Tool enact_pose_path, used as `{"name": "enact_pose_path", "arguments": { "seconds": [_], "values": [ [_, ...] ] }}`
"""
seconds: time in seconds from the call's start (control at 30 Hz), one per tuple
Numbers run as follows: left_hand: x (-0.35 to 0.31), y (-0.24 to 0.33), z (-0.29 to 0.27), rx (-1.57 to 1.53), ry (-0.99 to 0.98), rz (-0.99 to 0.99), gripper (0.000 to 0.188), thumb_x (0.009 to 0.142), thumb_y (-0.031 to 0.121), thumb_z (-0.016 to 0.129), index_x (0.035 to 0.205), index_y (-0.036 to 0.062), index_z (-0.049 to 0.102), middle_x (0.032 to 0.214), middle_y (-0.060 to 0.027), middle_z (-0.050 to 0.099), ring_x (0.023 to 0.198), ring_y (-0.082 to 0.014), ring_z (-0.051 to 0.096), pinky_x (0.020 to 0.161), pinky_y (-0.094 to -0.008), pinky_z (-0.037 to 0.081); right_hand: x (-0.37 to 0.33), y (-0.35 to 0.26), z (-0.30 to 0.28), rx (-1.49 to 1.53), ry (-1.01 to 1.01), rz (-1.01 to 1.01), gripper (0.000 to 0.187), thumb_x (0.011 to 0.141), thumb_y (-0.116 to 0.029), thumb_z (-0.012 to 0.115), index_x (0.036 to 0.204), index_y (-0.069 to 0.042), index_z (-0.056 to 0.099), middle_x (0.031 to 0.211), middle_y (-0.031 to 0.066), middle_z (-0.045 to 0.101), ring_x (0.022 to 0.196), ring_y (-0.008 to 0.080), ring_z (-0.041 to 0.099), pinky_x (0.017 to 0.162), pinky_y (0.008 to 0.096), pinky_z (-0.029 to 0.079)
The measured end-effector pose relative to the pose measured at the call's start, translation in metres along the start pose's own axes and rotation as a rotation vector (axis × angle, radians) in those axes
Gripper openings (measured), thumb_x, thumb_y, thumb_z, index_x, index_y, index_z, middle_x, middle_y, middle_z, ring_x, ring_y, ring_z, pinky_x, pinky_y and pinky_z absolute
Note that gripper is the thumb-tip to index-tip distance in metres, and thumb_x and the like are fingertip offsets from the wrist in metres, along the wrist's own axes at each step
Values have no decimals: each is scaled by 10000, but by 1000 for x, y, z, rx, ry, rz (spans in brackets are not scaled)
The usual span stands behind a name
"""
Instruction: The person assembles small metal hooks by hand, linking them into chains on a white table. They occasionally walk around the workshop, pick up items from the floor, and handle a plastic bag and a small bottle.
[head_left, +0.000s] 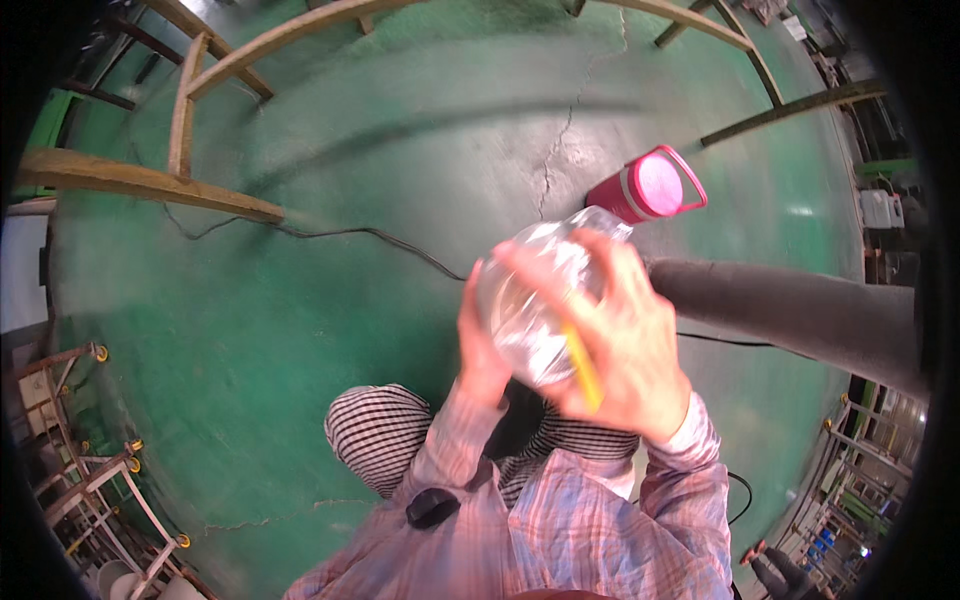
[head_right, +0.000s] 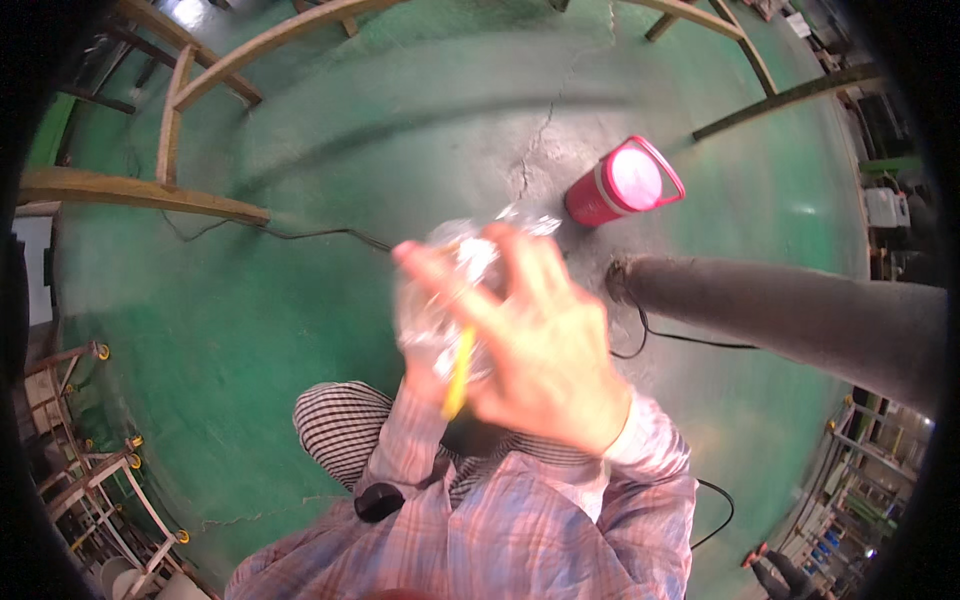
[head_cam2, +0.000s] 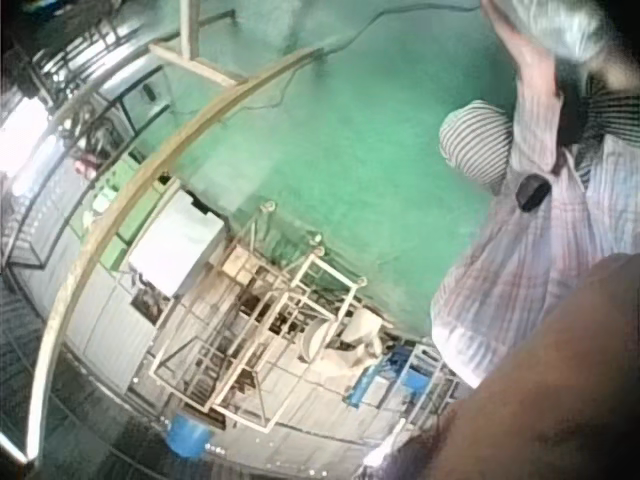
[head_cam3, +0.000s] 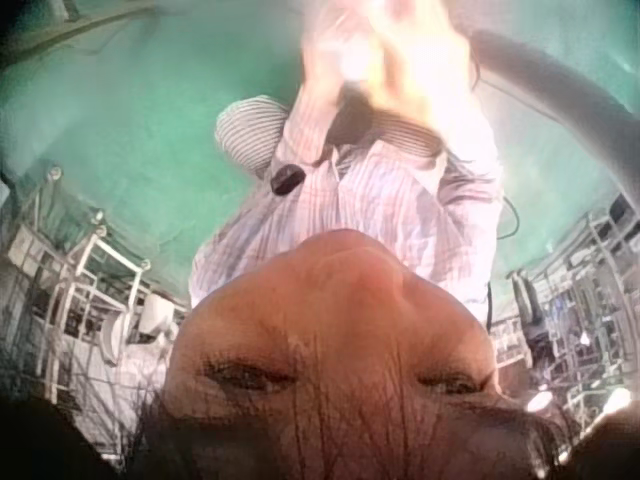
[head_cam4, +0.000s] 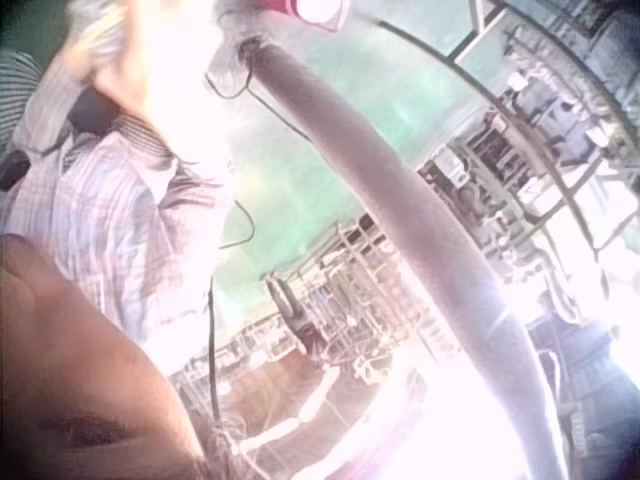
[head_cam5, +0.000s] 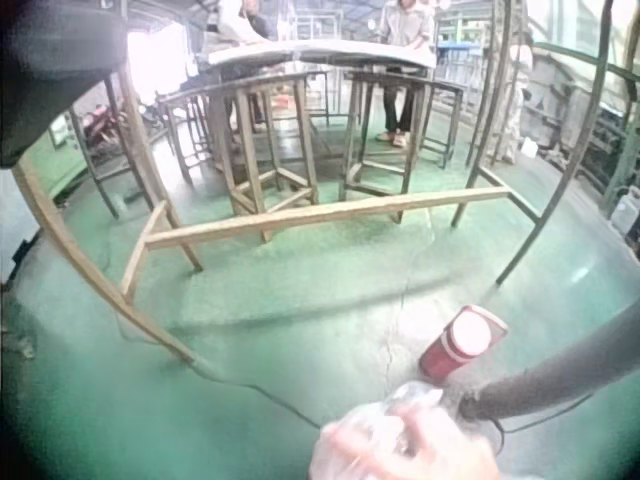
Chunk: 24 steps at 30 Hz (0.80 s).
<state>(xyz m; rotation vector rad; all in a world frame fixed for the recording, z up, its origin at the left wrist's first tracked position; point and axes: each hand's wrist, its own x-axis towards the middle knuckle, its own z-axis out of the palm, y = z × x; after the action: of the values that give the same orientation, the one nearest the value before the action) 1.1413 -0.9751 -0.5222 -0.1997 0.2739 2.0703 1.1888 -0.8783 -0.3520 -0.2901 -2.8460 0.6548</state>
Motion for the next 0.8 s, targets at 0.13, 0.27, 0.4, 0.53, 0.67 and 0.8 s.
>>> {"name": "enact_pose_path", "arguments": {
  "seconds": [0.13, 0.27, 0.4, 0.53, 0.67, 0.8],
  "values": [
    [-47, 37, 47, 1262, -10, 349, 585, 945, 376, 454, 1399, 40, 302, 1359, -135, 441, 1240, -249, 470, 1037, -418, 401, 10, -32, 1, 73, -73, -95, 756, 533, -270, 727, 1273, -301, 581, 1131, 143, 493, 914, 283, 553, 656, 341, 514],
    [-64, 29, 87, 1531, 162, 652, 551, 962, 200, 428, 1428, 30, 190, 1327, -189, 418, 1141, -248, 543, 960, -378, 491, 3, -49, 2, -29, 96, -230, 580, 587, -234, 673, 1160, -326, 666, 1068, 97, 510, 758, 206, 568, 575, 264, 470],
    [-35, 23, 111, 1869, 489, 1330, 514, 938, 1, 440, 1389, -76, 208, 1265, -202, 436, 976, -272, 625, 861, -305, 559, 2, -58, 6, -51, 219, -269, 571, 564, -194, 686, 1114, -346, 684, 1047, 79, 534, 721, 173, 586, 577, 237, 467],
    [-18, 1, 102, 1674, 689, 1797, 520, 909, -62, 478, 1365, -121, 234, 1254, -187, 443, 914, -296, 646, 834, -278, 569, 1, -56, 9, -31, 203, -243, 605, 545, -151, 710, 1112, -359, 679, 1058, 73, 538, 744, 162, 596, 593, 218, 467],
    [-27, 0, 136, 1848, 708, 1640, 505, 934, -15, 451, 1382, -93, 231, 1286, -176, 427, 1000, -300, 613, 886, -305, 546, 0, -52, 13, -27, 221, -251, 640, 544, -114, 713, 1123, -381, 664, 1076, 61, 536, 772, 149, 600, 614, 213, 469],
    [-31, 1, 133, 1828, 672, 1619, 511, 939, 12, 442, 1391, -83, 224, 1306, -175, 412, 1038, -300, 582, 905, -317, 527, -1, -55, 15, -28, 189, -243, 664, 561, -93, 711, 1144, -403, 642, 1103, 52, 534, 808, 139, 597, 616, 207, 467]
  ]
}}
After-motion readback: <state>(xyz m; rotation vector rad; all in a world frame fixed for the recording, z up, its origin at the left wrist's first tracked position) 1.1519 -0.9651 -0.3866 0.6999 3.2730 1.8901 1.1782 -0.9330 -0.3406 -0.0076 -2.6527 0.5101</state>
